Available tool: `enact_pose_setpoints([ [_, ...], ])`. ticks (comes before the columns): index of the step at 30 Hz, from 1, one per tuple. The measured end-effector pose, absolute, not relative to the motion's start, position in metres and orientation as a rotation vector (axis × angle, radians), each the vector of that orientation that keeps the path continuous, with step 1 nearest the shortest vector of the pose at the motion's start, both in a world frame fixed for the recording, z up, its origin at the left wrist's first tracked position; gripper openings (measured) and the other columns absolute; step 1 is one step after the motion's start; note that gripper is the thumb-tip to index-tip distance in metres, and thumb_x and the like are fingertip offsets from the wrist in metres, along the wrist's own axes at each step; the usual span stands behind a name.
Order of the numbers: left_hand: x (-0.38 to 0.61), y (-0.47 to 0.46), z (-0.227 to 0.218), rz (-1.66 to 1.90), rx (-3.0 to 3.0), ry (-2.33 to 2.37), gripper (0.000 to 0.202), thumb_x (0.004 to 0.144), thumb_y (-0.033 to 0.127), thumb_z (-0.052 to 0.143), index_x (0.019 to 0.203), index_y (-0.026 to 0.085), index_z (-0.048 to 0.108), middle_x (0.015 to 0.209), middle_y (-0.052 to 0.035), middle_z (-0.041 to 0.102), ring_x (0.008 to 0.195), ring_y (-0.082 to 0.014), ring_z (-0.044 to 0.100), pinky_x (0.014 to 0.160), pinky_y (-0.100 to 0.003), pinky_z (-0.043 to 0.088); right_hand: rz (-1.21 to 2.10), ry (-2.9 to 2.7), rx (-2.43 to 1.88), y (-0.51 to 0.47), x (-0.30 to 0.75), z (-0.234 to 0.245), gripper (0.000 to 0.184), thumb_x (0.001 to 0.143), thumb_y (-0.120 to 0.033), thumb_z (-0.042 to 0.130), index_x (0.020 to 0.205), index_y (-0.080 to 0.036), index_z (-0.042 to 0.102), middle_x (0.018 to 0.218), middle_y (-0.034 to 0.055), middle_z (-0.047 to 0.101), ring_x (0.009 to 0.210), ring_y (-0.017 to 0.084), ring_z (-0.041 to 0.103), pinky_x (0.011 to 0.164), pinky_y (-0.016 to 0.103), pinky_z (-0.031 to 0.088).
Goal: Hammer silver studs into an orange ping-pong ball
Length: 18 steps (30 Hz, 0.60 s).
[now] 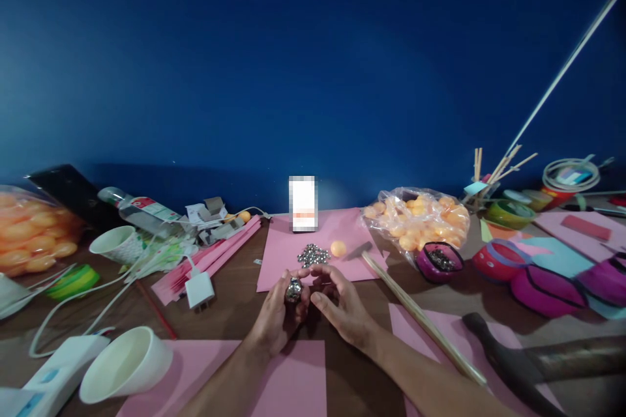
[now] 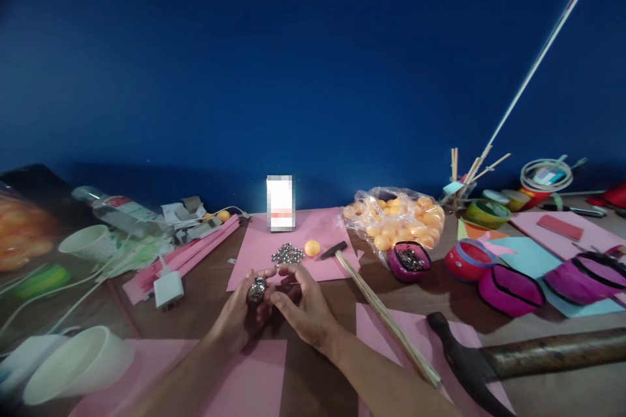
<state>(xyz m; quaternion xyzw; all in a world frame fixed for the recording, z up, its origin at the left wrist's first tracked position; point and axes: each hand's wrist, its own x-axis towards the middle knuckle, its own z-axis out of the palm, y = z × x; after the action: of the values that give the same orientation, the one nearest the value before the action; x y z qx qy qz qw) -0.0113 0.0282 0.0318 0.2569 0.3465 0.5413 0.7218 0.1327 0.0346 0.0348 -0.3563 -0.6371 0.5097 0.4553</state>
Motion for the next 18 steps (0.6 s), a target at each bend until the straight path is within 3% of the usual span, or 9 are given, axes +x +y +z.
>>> enact_pose_setpoints([
  [6, -0.016, 0.034, 0.029, 1.158, 0.467, 0.690, 0.029, 0.077, 0.047, 0.046, 0.082, 0.019, 0.046, 0.055, 0.0063, 0.041, 0.037, -0.0002, 0.029, 0.034, -0.010, 0.022, 1.296, -1.576, -0.885, 0.034, 0.134, 0.035, 0.040, 0.080, -0.033, 0.052, 0.117, -0.020, 0.043, 0.108, 0.0079, 0.051, 0.095, 0.018, 0.050, 0.078, 0.030, 0.044],
  [10, -0.016, 0.033, 0.029, 1.153, 0.454, 0.640, 0.025, 0.078, 0.042, 0.047, 0.083, 0.018, 0.047, 0.058, 0.0051, 0.044, 0.039, -0.0002, 0.033, 0.036, -0.010, 0.028, 1.296, -1.568, -0.880, 0.034, 0.134, 0.036, 0.040, 0.079, -0.033, 0.053, 0.117, -0.020, 0.043, 0.109, 0.0081, 0.051, 0.095, 0.018, 0.050, 0.078, 0.030, 0.044],
  [14, -0.017, 0.032, 0.034, 1.223, 0.399, 0.718, 0.019, 0.075, 0.030, 0.056, 0.091, 0.020, 0.050, 0.081, 0.0008, 0.056, 0.061, -0.0046, 0.054, 0.058, -0.016, 0.045, 1.319, -1.549, -0.863, 0.034, 0.132, 0.036, 0.038, 0.080, -0.033, 0.051, 0.116, -0.021, 0.044, 0.104, 0.0064, 0.055, 0.091, 0.018, 0.053, 0.076, 0.030, 0.046],
  [18, -0.017, 0.030, 0.040, 1.206, 0.457, 0.715, 0.036, 0.074, 0.021, 0.056, 0.109, 0.024, 0.048, 0.094, -0.0011, 0.058, 0.082, -0.0119, 0.058, 0.075, -0.025, 0.046, 1.269, -1.560, -0.843, 0.035, 0.129, 0.034, 0.033, 0.079, -0.032, 0.052, 0.111, -0.022, 0.047, 0.102, 0.0055, 0.055, 0.092, 0.017, 0.053, 0.080, 0.031, 0.045],
])
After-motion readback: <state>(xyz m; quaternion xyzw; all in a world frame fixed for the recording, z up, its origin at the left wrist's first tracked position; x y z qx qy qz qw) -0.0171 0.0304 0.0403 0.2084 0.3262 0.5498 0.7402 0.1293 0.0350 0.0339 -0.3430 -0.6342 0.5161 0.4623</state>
